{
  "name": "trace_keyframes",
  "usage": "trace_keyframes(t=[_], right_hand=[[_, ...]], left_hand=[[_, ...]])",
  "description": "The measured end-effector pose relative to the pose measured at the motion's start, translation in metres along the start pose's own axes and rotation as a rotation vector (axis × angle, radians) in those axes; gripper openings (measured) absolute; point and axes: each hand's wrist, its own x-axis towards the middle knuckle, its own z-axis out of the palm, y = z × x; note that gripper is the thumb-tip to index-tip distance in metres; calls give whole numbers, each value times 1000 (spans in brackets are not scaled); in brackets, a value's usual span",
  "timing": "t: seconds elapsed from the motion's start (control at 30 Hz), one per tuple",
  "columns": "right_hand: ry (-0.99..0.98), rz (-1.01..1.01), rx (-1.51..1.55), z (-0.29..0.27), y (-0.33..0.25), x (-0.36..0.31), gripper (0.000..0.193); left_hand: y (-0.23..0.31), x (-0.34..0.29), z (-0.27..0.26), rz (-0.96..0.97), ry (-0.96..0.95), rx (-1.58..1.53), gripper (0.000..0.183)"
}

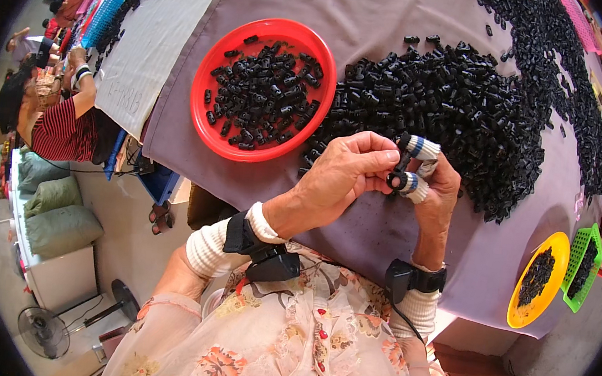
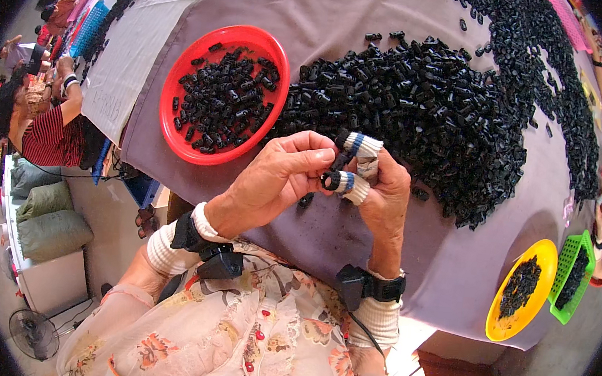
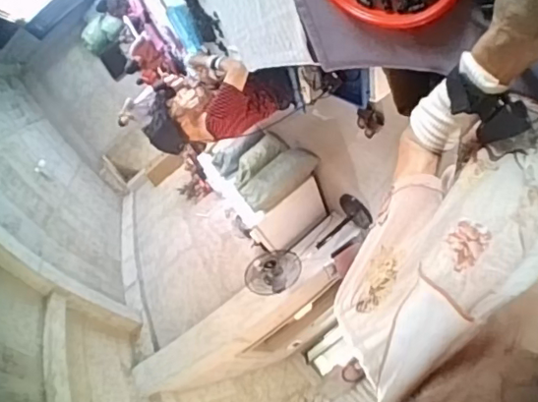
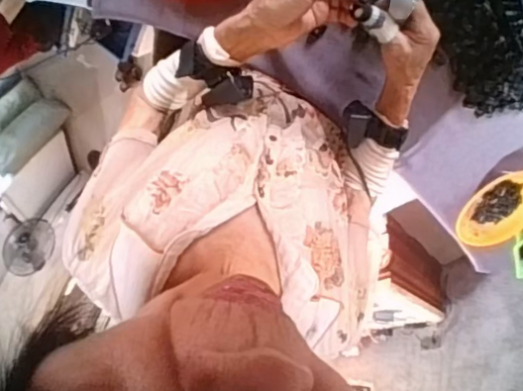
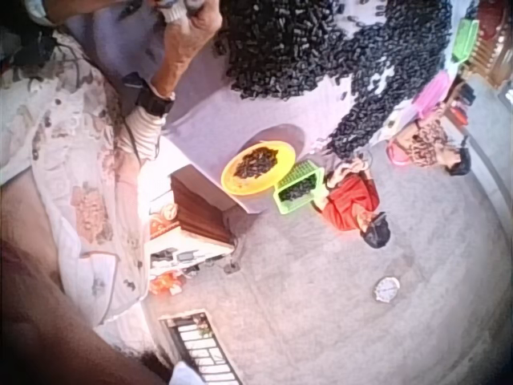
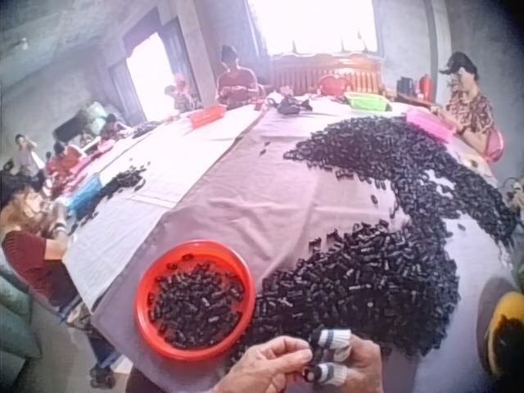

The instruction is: The person picks up a black plastic toggle and a white and blue fabric sleeve by hand, fits them together, and places the assembled unit onto the table. They repeat this process, handling the components one at a time and occasionally moving piles of toggles aside.

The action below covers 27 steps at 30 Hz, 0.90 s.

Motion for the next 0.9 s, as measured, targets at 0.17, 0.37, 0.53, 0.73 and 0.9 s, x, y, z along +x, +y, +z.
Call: trace_keyframes(t=[0.17,0.37,0.53,0.73,0.9], right_hand=[[-9,-21,4,0,1,0,41],[-24,-18,-80,3,-1,-1,37],[-39,-19,-4,7,-7,-1,36],[-16,-9,-104,6,-6,-1,40],[20,19,-52,5,0,0,39]], left_hand=[[0,1,-1,3,7,48,14],[-2,4,-8,-11,-22,7,12],[-5,7,-11,-18,-29,-19,11],[-4,5,-12,-11,-29,-24,12],[2,1,-5,-8,-5,-11,12]])
